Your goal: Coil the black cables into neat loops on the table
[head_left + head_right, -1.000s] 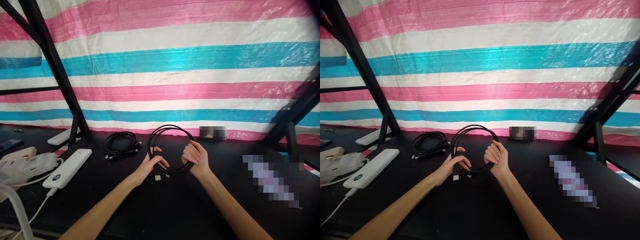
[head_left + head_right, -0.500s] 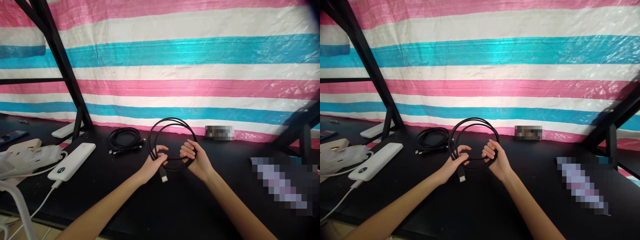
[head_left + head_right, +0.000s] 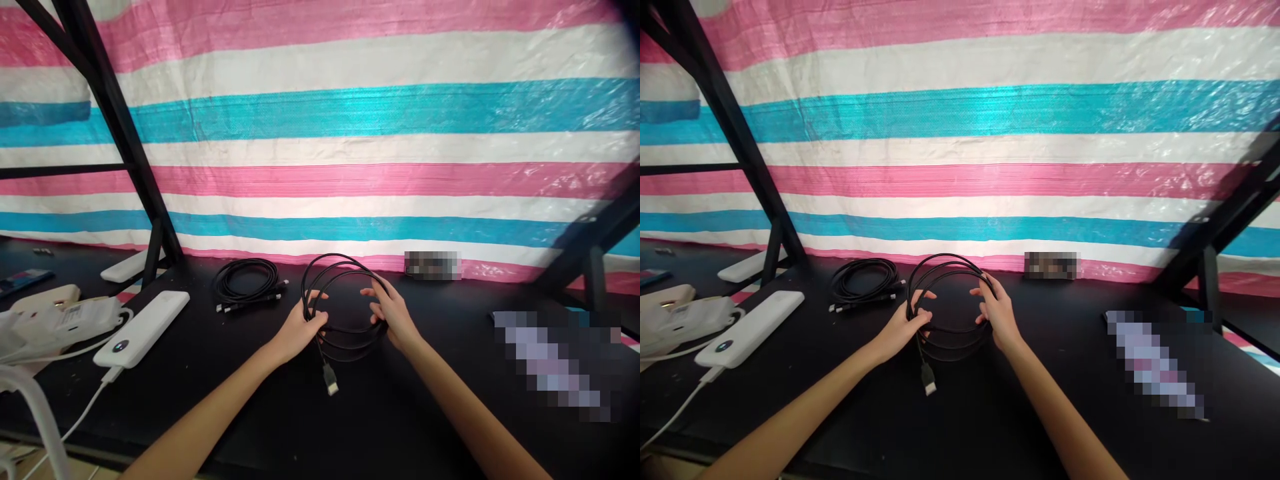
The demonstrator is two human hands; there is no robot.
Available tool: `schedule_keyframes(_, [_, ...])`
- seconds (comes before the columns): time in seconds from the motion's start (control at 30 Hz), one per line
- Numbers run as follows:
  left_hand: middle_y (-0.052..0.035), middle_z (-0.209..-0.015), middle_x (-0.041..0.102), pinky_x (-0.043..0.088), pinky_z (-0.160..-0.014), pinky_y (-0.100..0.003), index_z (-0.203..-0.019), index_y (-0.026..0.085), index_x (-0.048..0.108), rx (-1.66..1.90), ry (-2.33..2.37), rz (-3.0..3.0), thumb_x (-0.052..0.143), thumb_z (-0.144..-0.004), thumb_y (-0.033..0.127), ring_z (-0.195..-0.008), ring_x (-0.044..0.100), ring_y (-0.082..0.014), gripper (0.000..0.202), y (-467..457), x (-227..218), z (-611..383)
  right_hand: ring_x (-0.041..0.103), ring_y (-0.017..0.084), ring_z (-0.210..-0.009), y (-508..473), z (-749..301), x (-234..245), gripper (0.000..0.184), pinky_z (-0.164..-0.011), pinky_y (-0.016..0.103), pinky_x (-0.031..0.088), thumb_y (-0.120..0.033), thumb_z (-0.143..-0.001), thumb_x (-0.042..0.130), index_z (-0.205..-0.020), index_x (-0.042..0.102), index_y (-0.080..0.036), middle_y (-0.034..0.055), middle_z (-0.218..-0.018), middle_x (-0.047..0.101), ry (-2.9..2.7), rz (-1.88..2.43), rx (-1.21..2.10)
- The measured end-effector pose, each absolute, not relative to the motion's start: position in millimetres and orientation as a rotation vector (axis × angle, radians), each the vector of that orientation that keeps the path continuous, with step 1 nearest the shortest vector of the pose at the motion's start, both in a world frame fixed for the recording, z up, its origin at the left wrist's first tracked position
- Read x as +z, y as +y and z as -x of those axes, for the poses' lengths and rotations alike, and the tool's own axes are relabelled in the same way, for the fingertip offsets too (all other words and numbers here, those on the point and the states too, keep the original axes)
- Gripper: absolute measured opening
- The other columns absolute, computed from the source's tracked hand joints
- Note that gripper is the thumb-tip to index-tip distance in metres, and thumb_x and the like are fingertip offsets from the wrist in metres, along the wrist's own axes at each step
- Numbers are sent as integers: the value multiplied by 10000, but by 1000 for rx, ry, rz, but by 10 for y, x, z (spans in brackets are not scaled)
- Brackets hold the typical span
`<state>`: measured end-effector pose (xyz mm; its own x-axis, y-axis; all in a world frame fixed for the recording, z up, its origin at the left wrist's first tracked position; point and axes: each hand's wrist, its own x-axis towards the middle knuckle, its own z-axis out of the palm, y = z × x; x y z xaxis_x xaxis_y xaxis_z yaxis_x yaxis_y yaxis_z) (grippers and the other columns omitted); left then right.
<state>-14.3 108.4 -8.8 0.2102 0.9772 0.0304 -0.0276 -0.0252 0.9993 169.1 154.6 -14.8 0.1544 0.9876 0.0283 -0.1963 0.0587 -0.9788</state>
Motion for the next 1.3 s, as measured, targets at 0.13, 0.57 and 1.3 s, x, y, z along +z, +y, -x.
schedule_keyframes(0.13, [46, -570, 523, 419, -546, -252, -1008, 177, 492, 1142, 1145, -1370, 564, -735, 271, -506, 527, -131, 298, 1158, -209, 141, 265, 8, -300, 1580, -1738, -183, 412, -267, 155, 358, -415, -687, 681, -1040, 569, -233, -52, -595, 575, -932, 1127, 1256])
schedule_keyframes(0.57, [-91, -1078, 560, 439, -734, -289, -1255, 174, 408, 1382, 1578, -1633, 612, -701, 274, -776, 548, -149, 599, 1364, -337, 302, 299, 22, -261, 1516, -1671, -146, 399, -225, 144, 244, -476, -737, 612, -998, 602, -174, -65, -510, 477, -1375, 1216, 1190])
schedule_keyframes(1.3, [47, -369, 497, 274, -333, -185, -718, 189, 452, 999, 1238, -1391, 499, -752, 599, -289, 482, -118, 414, 1296, -287, 205, 650, 192, -762, 1466, -1680, -211, 248, -608, 254, 447, -347, -882, 487, -1040, 660, -266, 19, -897, 673, -2023, 1358, 50])
